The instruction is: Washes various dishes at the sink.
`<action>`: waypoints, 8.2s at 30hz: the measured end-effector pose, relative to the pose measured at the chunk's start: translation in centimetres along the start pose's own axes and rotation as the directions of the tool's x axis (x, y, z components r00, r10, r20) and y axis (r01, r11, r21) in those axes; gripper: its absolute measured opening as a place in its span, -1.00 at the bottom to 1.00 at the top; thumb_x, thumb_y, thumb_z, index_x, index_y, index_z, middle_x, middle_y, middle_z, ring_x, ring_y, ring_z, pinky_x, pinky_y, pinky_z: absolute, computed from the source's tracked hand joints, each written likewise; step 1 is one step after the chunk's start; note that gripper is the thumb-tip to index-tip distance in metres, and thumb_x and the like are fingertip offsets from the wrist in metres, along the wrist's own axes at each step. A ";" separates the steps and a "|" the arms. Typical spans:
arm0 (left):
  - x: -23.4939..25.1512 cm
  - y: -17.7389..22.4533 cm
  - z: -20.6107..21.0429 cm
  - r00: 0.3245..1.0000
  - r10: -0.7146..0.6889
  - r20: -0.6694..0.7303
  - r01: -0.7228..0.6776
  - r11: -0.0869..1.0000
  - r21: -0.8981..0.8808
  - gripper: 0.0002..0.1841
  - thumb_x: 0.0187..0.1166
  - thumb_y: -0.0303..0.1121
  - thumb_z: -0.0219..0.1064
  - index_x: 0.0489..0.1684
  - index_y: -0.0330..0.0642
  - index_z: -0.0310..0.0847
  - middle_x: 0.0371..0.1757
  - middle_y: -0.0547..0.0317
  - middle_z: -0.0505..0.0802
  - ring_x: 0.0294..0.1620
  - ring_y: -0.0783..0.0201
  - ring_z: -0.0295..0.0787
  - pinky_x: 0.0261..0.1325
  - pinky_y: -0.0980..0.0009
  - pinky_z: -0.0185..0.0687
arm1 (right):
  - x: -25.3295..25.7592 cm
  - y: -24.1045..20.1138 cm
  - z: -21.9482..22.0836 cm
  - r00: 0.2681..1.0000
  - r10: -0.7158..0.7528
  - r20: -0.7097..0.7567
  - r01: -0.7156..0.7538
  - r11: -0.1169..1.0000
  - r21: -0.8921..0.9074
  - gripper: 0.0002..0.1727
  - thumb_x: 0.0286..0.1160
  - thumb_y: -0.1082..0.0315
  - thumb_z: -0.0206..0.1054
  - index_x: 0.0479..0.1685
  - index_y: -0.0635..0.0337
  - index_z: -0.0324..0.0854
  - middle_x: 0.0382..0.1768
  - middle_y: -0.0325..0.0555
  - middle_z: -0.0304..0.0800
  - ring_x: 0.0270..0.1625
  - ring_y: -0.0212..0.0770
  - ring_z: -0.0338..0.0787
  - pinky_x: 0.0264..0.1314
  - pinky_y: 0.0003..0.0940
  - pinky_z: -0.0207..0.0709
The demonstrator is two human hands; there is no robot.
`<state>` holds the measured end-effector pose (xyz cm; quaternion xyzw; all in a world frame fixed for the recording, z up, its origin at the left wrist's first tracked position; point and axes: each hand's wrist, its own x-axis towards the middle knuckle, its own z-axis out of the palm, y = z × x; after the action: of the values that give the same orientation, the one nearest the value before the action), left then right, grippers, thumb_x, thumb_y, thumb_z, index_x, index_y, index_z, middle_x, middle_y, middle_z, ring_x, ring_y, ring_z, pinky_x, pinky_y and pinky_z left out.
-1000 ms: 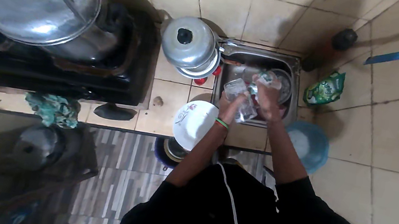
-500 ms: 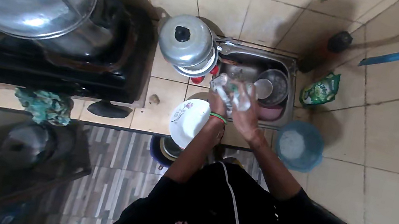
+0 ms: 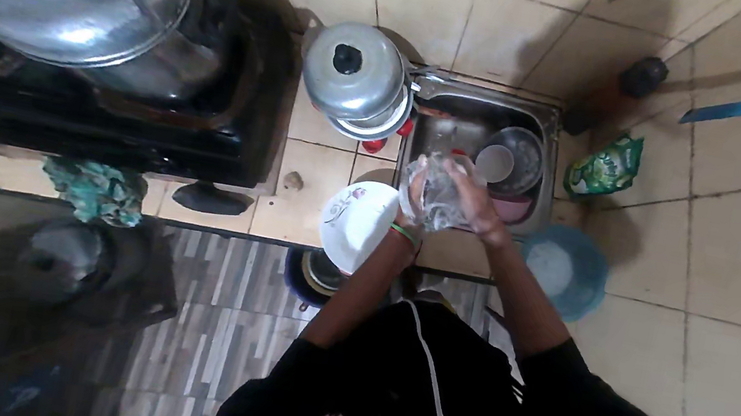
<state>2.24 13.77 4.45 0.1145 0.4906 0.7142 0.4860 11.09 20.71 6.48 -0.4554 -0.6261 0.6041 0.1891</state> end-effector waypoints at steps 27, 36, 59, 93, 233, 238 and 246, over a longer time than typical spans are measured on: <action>-0.8 0.1 -1.5 0.955 -0.199 -0.219 0.296 0.631 0.717 -0.53 0.85 -0.45 0.01 0.65 -0.54 0.21 0.59 -0.44 0.49 0.61 -0.12 0.43 0.66 0.10 0.30 | -6.1 2.6 1.9 0.911 -0.406 0.064 0.389 0.799 -0.458 -0.59 0.56 0.17 0.36 0.04 0.43 0.76 0.13 0.31 0.77 0.26 0.22 0.75 0.35 0.13 0.61; 1.6 -0.4 -2.5 0.963 -0.140 -0.231 0.251 0.781 0.571 -0.57 0.88 -0.34 0.00 0.50 -0.55 0.38 0.34 -0.43 0.66 0.30 -0.09 0.64 0.41 0.06 0.52 | -3.3 1.9 1.8 0.864 0.083 0.496 0.333 0.645 -0.688 -0.49 0.44 0.34 0.48 0.32 0.51 0.64 0.26 0.49 0.71 0.43 0.40 0.64 0.58 0.26 0.34; 7.9 4.9 -21.7 0.864 0.020 -0.503 0.399 0.582 0.708 -0.66 0.63 -0.53 0.30 0.31 -0.53 0.59 0.27 -0.44 0.74 0.31 -0.21 0.69 0.44 -0.08 0.53 | 5.1 -6.6 16.4 0.756 -0.040 0.654 0.568 0.538 -0.623 -0.62 0.37 0.44 0.53 0.17 0.40 0.70 0.29 0.32 0.72 0.41 0.32 0.65 0.52 0.19 0.47; -1.2 5.0 -23.7 0.791 0.222 -0.570 0.259 0.722 0.641 -0.56 0.72 -0.52 0.12 0.56 -0.52 0.35 0.40 -0.43 0.61 0.25 -0.07 0.71 0.28 0.08 0.67 | 8.8 12.6 -5.7 0.875 0.411 -0.257 -0.421 0.383 -0.822 -0.37 0.80 0.00 0.10 0.55 0.40 0.46 0.50 0.48 0.53 0.49 0.47 0.58 0.45 0.45 0.40; 4.5 2.6 8.8 0.968 0.249 0.012 -0.246 0.948 0.203 -0.51 0.93 -0.19 -0.19 0.50 -0.32 0.48 0.35 0.00 0.75 0.36 0.30 0.68 0.50 0.24 0.58 | 5.3 -3.6 -8.2 0.854 -0.412 -0.318 0.402 0.910 -0.101 -0.61 0.69 0.28 0.24 0.35 0.30 0.68 0.35 0.10 0.74 0.42 -0.13 0.69 0.54 -0.15 0.52; 5.3 2.2 9.5 0.962 0.255 -0.099 -0.232 0.952 0.198 -0.52 0.93 -0.23 -0.21 0.52 -0.34 0.44 0.38 0.00 0.71 0.37 0.34 0.63 0.50 0.30 0.54 | 4.5 -2.4 -7.3 0.767 -0.538 -0.350 0.516 0.841 -0.164 -0.61 0.66 0.35 0.20 0.33 0.36 0.67 0.37 0.20 0.70 0.47 -0.01 0.66 0.57 -0.09 0.49; 5.6 0.8 10.1 0.963 0.223 -0.149 -0.191 0.960 0.206 -0.53 0.92 -0.19 -0.18 0.38 -0.34 0.55 0.21 0.00 0.79 0.22 0.32 0.72 0.37 0.27 0.64 | 3.8 -2.2 -8.3 0.797 -0.508 -0.328 0.470 0.862 -0.191 -0.63 0.65 0.30 0.27 0.26 0.39 0.70 0.25 0.19 0.78 0.38 -0.03 0.72 0.52 -0.11 0.53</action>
<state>5.46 24.18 8.33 0.1494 0.5814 0.7184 0.3514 14.87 28.91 8.96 -0.3916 -0.7050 0.4066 0.4293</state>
